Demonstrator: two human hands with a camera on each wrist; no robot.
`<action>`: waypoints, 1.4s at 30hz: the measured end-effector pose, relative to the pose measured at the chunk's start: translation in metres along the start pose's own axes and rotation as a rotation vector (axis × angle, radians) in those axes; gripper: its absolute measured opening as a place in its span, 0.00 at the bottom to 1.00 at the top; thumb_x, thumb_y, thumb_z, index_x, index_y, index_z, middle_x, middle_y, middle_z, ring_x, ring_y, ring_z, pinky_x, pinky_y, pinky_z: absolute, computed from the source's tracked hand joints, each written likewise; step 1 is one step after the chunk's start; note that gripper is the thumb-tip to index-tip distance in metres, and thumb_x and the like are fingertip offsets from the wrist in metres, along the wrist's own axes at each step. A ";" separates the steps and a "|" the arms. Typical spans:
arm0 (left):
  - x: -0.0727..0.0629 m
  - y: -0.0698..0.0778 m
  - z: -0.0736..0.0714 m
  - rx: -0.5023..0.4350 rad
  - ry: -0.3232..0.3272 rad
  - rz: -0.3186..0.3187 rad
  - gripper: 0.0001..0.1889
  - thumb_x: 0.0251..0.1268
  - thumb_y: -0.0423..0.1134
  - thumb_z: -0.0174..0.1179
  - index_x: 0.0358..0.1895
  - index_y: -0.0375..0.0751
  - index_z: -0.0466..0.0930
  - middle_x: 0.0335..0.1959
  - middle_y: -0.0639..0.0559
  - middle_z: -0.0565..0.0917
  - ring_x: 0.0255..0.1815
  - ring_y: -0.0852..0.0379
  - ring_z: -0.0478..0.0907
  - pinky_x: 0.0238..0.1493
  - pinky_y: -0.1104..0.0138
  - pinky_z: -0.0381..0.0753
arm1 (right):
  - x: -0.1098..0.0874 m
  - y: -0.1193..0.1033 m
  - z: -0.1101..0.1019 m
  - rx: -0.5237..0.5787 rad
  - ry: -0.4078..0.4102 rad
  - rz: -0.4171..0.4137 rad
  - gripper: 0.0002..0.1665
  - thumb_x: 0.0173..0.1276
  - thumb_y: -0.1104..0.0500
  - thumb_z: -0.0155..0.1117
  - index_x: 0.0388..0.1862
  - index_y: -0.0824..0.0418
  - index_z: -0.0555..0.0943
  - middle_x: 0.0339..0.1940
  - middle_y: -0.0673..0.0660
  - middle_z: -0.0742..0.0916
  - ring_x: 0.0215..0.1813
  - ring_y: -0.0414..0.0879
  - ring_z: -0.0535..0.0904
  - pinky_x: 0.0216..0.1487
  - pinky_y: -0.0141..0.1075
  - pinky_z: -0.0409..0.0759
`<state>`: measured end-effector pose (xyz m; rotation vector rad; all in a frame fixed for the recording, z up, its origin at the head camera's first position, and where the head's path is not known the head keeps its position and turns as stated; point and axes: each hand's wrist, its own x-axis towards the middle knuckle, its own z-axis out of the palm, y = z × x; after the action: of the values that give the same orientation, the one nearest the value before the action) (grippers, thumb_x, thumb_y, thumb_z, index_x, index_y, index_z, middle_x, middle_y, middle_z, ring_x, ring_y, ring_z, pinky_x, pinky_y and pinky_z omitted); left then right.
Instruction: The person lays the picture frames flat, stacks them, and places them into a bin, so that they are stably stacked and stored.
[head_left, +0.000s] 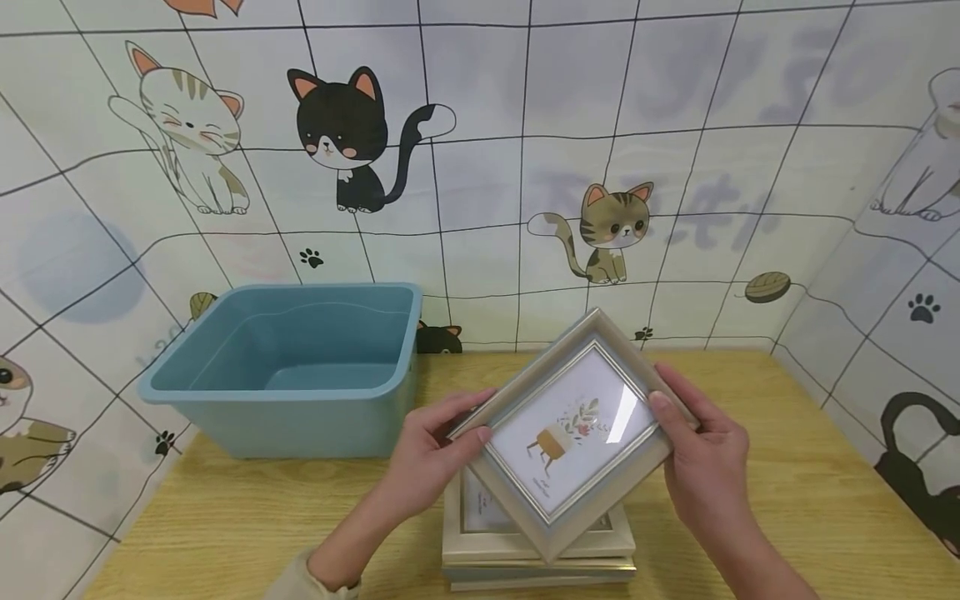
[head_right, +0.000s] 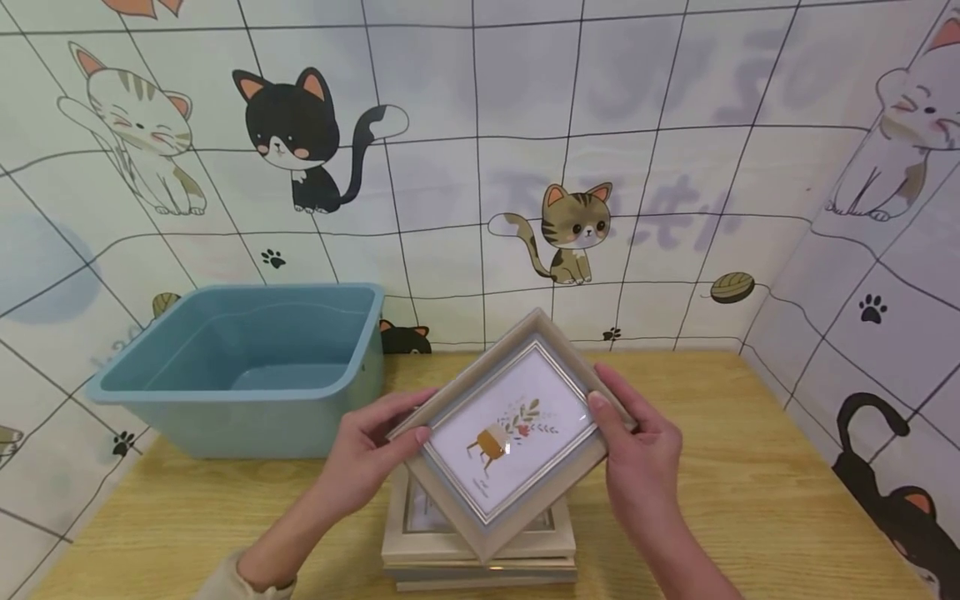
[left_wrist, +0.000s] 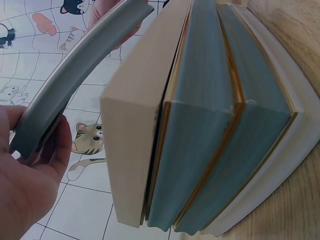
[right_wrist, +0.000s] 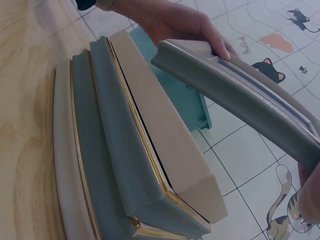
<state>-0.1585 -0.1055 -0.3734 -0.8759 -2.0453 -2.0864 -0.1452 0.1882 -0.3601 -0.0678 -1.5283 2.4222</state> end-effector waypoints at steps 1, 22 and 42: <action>0.000 -0.001 0.000 -0.004 0.022 -0.007 0.21 0.68 0.23 0.62 0.64 0.28 0.78 0.58 0.34 0.81 0.49 0.53 0.83 0.42 0.59 0.87 | -0.001 0.001 0.000 -0.016 0.012 0.004 0.28 0.72 0.66 0.68 0.70 0.64 0.77 0.62 0.51 0.84 0.57 0.42 0.84 0.55 0.36 0.79; 0.009 -0.019 -0.009 0.058 0.327 -0.223 0.14 0.65 0.26 0.65 0.54 0.36 0.88 0.53 0.44 0.86 0.48 0.54 0.83 0.43 0.66 0.84 | -0.025 0.013 -0.029 -0.783 -0.290 -0.028 0.31 0.69 0.62 0.73 0.70 0.61 0.78 0.39 0.56 0.89 0.37 0.44 0.86 0.33 0.37 0.84; 0.007 -0.041 -0.005 0.190 0.288 -0.269 0.12 0.63 0.25 0.64 0.47 0.38 0.90 0.50 0.50 0.88 0.59 0.52 0.77 0.64 0.55 0.69 | -0.032 0.020 -0.036 -0.933 -0.396 0.087 0.34 0.71 0.61 0.70 0.72 0.71 0.72 0.35 0.55 0.87 0.21 0.43 0.78 0.24 0.37 0.79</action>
<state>-0.1846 -0.1041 -0.4060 -0.2653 -2.2490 -1.9511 -0.1125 0.2032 -0.3972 0.1737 -2.7474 1.6150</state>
